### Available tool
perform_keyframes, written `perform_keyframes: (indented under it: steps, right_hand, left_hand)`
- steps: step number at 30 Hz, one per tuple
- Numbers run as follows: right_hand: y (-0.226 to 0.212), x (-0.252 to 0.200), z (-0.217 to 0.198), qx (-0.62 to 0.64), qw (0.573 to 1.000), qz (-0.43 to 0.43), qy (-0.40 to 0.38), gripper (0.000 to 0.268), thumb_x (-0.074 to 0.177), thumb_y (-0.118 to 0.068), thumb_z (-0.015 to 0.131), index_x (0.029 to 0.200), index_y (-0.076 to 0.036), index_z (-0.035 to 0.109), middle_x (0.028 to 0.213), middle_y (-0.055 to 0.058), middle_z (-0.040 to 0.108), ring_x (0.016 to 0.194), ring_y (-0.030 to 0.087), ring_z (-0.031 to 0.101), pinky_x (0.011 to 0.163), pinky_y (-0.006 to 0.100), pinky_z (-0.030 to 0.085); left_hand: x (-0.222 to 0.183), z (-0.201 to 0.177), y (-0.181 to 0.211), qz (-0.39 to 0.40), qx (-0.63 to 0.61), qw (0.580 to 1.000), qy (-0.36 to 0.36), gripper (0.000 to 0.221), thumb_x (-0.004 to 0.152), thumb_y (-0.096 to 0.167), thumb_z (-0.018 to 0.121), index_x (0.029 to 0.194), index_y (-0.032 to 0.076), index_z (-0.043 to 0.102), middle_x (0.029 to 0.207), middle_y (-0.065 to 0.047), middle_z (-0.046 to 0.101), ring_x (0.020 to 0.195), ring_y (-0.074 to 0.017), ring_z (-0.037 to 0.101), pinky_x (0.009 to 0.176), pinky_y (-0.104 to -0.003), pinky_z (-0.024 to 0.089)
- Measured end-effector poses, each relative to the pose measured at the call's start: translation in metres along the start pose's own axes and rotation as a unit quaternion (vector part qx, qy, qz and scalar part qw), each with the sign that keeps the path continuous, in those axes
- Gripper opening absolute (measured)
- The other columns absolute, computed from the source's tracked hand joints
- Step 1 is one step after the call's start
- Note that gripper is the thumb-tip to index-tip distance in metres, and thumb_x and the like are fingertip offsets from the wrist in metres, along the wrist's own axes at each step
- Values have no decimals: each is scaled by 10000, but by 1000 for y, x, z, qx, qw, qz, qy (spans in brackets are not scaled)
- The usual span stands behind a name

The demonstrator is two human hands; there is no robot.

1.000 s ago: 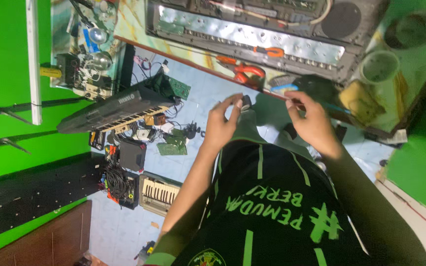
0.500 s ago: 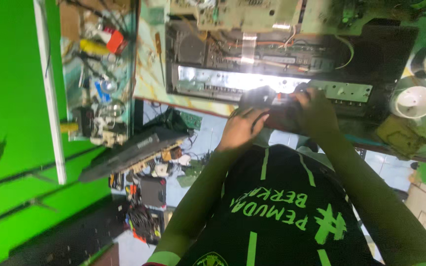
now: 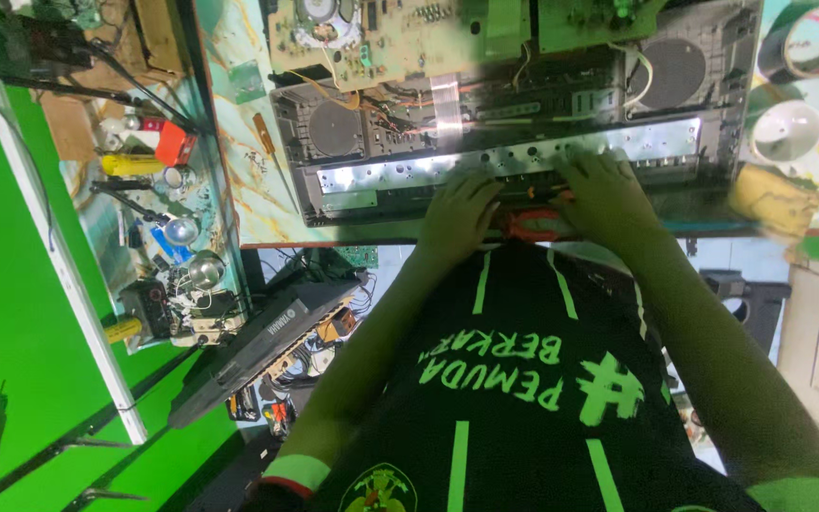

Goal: The person wipes a circuit board with a blue sponge, positions the board and a metal bracket inside an electronic keyboard housing, and uses a screwdriver to secure screws into the bracket.

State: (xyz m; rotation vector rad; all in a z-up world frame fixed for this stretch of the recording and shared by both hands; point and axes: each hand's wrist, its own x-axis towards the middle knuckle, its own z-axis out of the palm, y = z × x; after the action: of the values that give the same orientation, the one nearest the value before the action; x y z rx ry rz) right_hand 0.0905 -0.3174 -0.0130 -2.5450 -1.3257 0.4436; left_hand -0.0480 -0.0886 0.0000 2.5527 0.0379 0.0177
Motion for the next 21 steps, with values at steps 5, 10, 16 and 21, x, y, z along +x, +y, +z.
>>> perform_keyframes:
  steps: [5,10,16,21]
  right_hand:
    - [-8,-6,-1,31,999,27,32,563,872,-256,737,1391,-92,593,1330,180,610,1172,328,615,935,491,545]
    - [-4,-7,-15,167,979,108,44,346,1035,-110,670,1379,-107,632,1218,147,667,1067,285,669,925,434,575]
    - [-2,-30,-52,299,923,199,137,233,1038,-88,716,1242,-15,632,1074,159,655,930,271,686,820,393,568]
    - [7,-38,-49,591,741,175,265,226,1132,-26,649,1252,-5,459,1081,92,634,935,192,743,861,305,626]
  left_hand:
    - [-1,7,-10,-8,26,999,-42,346,959,250,638,1289,147,648,1323,-68,632,1281,-318,577,1031,-478,455]
    - [5,11,-18,25,64,998,-1,335,986,260,620,1301,152,658,1277,-80,655,1234,-319,585,1034,-502,453]
    - [9,5,-28,14,19,1000,21,254,1031,251,609,1238,125,684,1189,-90,694,1157,-309,642,995,-472,506]
    - [8,-2,-20,33,-36,998,38,187,976,217,642,1122,127,715,1148,-87,714,1084,-311,673,929,-451,532]
